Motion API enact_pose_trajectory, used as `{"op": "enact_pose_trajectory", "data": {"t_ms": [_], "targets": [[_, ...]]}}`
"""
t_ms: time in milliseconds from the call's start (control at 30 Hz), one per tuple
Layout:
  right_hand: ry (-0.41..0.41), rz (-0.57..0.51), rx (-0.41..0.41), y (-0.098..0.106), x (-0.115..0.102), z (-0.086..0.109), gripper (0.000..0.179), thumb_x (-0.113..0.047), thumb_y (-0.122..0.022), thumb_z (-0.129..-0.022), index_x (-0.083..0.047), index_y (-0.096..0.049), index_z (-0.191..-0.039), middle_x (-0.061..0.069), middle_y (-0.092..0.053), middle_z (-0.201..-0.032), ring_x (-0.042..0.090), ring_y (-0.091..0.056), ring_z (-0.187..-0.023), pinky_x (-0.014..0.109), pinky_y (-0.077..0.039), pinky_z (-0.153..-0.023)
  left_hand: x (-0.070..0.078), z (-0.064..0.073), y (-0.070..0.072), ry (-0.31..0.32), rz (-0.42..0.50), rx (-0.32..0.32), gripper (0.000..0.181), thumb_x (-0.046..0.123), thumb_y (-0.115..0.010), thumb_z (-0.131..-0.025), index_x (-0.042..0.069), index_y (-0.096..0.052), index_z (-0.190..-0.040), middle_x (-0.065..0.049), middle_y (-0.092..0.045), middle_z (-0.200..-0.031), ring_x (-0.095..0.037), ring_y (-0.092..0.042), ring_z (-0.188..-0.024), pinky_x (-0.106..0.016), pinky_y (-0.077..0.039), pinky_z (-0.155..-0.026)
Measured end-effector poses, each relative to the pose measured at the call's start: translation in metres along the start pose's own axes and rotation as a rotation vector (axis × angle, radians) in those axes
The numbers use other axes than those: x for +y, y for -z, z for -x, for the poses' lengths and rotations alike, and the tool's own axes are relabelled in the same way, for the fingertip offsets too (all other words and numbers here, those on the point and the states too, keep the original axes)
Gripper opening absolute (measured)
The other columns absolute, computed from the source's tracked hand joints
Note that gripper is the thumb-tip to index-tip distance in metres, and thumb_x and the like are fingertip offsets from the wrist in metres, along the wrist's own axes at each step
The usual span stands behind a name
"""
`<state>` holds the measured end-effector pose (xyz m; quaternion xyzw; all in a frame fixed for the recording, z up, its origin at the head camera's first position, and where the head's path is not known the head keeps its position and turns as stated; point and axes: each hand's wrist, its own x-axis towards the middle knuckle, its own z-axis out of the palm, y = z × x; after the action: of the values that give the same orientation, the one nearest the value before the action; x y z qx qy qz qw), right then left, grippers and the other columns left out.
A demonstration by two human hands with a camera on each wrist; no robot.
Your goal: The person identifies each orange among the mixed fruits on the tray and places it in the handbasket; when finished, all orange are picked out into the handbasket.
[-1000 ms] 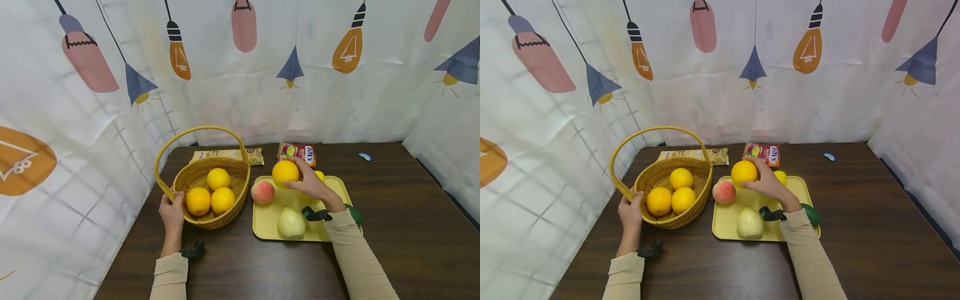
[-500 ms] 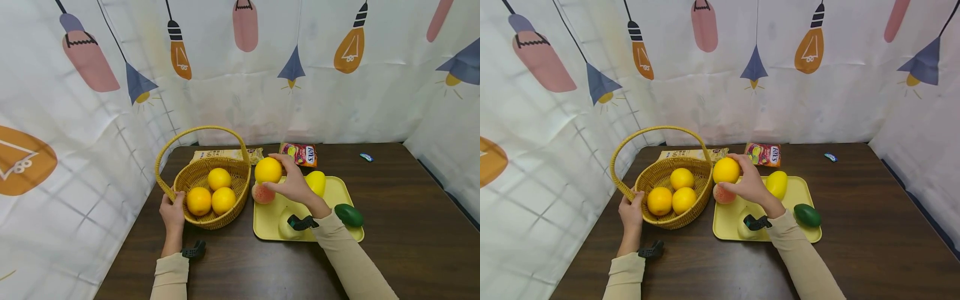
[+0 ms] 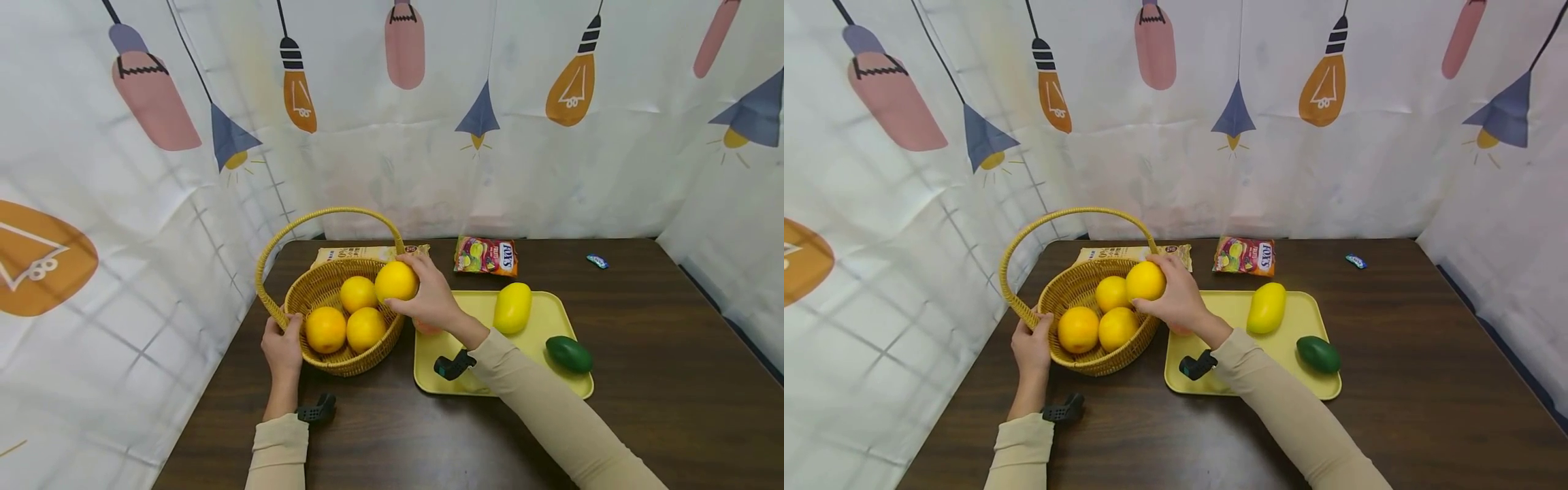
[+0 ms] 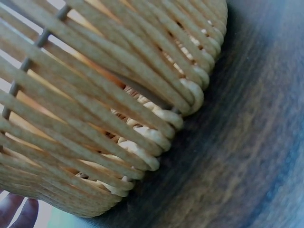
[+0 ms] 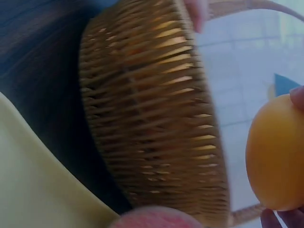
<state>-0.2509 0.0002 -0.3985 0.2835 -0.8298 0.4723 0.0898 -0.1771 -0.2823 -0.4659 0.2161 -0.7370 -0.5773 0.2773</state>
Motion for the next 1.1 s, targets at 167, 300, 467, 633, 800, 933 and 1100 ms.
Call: {"op": "enact_pose_trajectory", "data": {"t_ms": [167, 300, 467, 633, 800, 933, 1100], "targets": [[-0.038, 0.035, -0.048, -0.015, 0.003, -0.001, 0.078, -0.038, -0.083, -0.073, -0.018, -0.050, -0.141, 0.004, -0.050, -0.127, 0.023, -0.055, -0.099, 0.041, -0.051, -0.080, 0.001, 0.001, -0.001, -0.006, -0.003, -0.003, 0.035, 0.037, -0.061, -0.095, 0.004, -0.059, -0.105, -0.008, -0.056, -0.138, -0.015, -0.052, -0.102, -0.025, -0.041, -0.077], [-0.068, 0.056, -0.104, -0.022, 0.003, -0.001, 0.080, -0.041, -0.082, -0.075, -0.019, -0.048, -0.143, 0.003, -0.049, -0.128, 0.021, -0.055, -0.101, 0.039, -0.051, -0.082, 0.002, 0.001, -0.001, -0.011, 0.000, -0.005, 0.034, 0.037, -0.060, -0.095, 0.004, -0.059, -0.104, -0.010, -0.056, -0.138, -0.016, -0.052, -0.105, -0.026, -0.041, -0.078], [-0.112, 0.072, -0.135, -0.024, 0.003, -0.004, 0.082, -0.042, -0.082, -0.076, -0.016, -0.045, -0.145, 0.005, -0.048, -0.129, 0.023, -0.055, -0.104, 0.041, -0.050, -0.086, 0.004, 0.001, -0.001, -0.011, 0.009, -0.015, 0.035, 0.037, -0.061, -0.095, 0.003, -0.059, -0.105, -0.012, -0.055, -0.139, -0.022, -0.054, -0.110, -0.026, -0.041, -0.079], [-0.148, 0.122, -0.185, -0.021, 0.002, -0.011, 0.084, -0.044, -0.081, -0.078, -0.017, -0.042, -0.147, 0.008, -0.047, -0.135, 0.026, -0.055, -0.111, 0.043, -0.048, -0.090, 0.005, 0.000, -0.001, -0.008, 0.017, -0.015, 0.034, 0.035, -0.061, -0.095, 0.003, -0.059, -0.104, -0.013, -0.055, -0.138, -0.024, -0.054, -0.112, -0.027, -0.041, -0.081], [-0.179, 0.148, -0.266, -0.019, 0.002, -0.019, 0.086, -0.043, -0.079, -0.080, -0.014, -0.038, -0.150, 0.014, -0.046, -0.141, 0.030, -0.054, -0.115, 0.045, -0.047, -0.093, 0.004, 0.000, -0.001, -0.003, 0.013, -0.011, 0.033, 0.035, -0.061, -0.095, 0.004, -0.059, -0.104, -0.011, -0.056, -0.137, -0.019, -0.053, -0.107, -0.027, -0.041, -0.080], [-0.171, 0.178, -0.316, -0.019, 0.004, -0.023, 0.083, -0.038, -0.078, -0.083, -0.011, -0.037, -0.150, 0.013, -0.046, -0.143, 0.030, -0.052, -0.121, 0.045, -0.045, -0.097, 0.002, 0.000, 0.000, 0.001, 0.008, -0.004, 0.033, 0.037, -0.061, -0.095, 0.005, -0.059, -0.104, -0.010, -0.058, -0.136, -0.017, -0.052, -0.101, -0.027, -0.041, -0.078], [-0.161, 0.187, -0.357, -0.019, 0.004, -0.024, 0.078, -0.030, -0.077, -0.084, -0.008, -0.039, -0.149, 0.011, -0.045, -0.146, 0.030, -0.048, -0.128, 0.044, -0.042, -0.101, 0.002, 0.001, 0.001, 0.010, 0.007, -0.002, 0.037, 0.039, -0.061, -0.095, 0.004, -0.059, -0.106, -0.011, -0.058, -0.135, -0.019, -0.051, -0.102, -0.027, -0.040, -0.081]]}}
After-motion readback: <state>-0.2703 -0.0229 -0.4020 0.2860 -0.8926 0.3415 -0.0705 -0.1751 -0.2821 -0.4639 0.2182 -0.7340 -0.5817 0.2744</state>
